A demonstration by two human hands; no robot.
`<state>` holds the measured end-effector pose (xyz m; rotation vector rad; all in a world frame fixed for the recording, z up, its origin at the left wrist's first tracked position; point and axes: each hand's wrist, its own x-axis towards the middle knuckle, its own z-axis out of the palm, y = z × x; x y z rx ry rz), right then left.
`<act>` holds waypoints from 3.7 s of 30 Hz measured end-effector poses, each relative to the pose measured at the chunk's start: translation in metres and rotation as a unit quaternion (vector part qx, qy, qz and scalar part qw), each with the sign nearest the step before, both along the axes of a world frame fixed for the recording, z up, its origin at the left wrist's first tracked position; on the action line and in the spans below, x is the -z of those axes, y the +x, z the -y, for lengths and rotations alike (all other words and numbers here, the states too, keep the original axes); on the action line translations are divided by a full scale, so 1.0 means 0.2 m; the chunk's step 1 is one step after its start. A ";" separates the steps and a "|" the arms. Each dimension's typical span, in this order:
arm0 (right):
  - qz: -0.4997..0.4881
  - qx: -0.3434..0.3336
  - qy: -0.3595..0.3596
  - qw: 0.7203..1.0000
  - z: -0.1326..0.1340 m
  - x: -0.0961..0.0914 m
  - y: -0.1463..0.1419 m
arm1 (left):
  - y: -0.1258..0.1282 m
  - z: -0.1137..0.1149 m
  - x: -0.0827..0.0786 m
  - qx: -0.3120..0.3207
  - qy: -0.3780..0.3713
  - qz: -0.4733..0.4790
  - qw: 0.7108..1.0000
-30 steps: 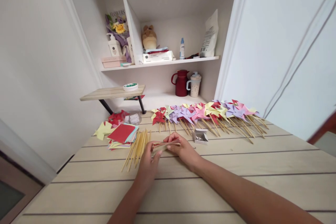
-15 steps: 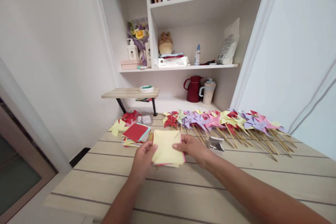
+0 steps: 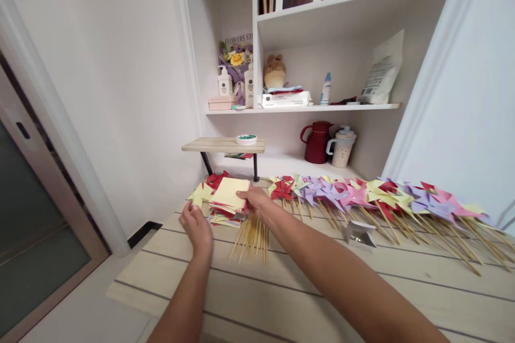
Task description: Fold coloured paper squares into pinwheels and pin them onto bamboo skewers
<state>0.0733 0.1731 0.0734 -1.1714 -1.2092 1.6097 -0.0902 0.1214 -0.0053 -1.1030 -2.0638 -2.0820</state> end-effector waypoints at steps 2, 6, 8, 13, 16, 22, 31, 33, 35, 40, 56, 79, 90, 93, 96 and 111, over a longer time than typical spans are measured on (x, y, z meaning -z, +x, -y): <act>0.034 0.010 -0.011 0.999 -0.02 0.00 -0.05 | 0.04 0.02 -0.02 0.019 -0.009 -0.065 0.998; 0.093 0.016 -0.018 0.995 -0.04 0.00 -0.10 | 0.10 0.04 -0.04 0.048 -0.119 -0.155 0.980; 0.113 0.012 -0.013 0.993 -0.04 0.02 -0.11 | 0.12 0.05 -0.04 0.058 -0.187 -0.166 0.966; 0.154 0.010 0.022 0.988 -0.07 0.09 -0.13 | 0.13 0.05 -0.05 0.069 -0.246 -0.174 0.951; 0.186 0.021 0.060 0.980 -0.10 0.15 -0.10 | 0.13 0.05 -0.05 0.076 -0.268 -0.173 0.945; 0.257 0.077 0.202 0.942 -0.18 0.21 0.08 | 0.12 0.04 -0.04 0.089 -0.275 -0.175 0.941; 0.279 0.032 0.419 0.863 -0.13 0.23 0.21 | 0.19 0.09 -0.07 0.060 -0.221 -0.284 0.931; 0.280 0.015 0.441 0.853 -0.10 0.25 0.21 | 0.20 0.09 -0.06 0.077 -0.216 -0.311 0.922; 0.285 0.002 0.457 0.843 -0.08 0.27 0.22 | 0.20 0.08 -0.05 0.086 -0.224 -0.307 0.921; 0.302 -0.021 0.481 0.823 -0.04 0.32 0.22 | 0.17 0.07 -0.04 0.104 -0.249 -0.250 0.930; 0.342 -0.009 0.525 0.779 -0.01 0.32 0.20 | 0.17 0.08 -0.05 0.126 -0.268 -0.241 0.924; -0.007 0.080 0.348 0.934 0.25 -0.01 0.55 | 0.15 0.17 -0.12 0.056 0.086 -0.053 0.993; -0.168 0.277 0.228 0.918 0.41 0.12 1.19 | 0.99 0.31 -0.29 0.636 -0.080 0.324 0.696; -0.188 0.278 0.231 0.913 0.43 0.15 1.24 | 1.10 0.24 -0.20 0.712 -0.162 0.341 0.592; -0.173 0.276 0.246 0.913 0.45 0.17 1.27 | 1.11 0.21 -0.12 0.743 -0.194 0.331 0.549; 0.243 0.052 0.578 0.777 0.60 0.12 1.25 | 1.00 0.22 -0.17 0.773 -0.148 0.451 0.421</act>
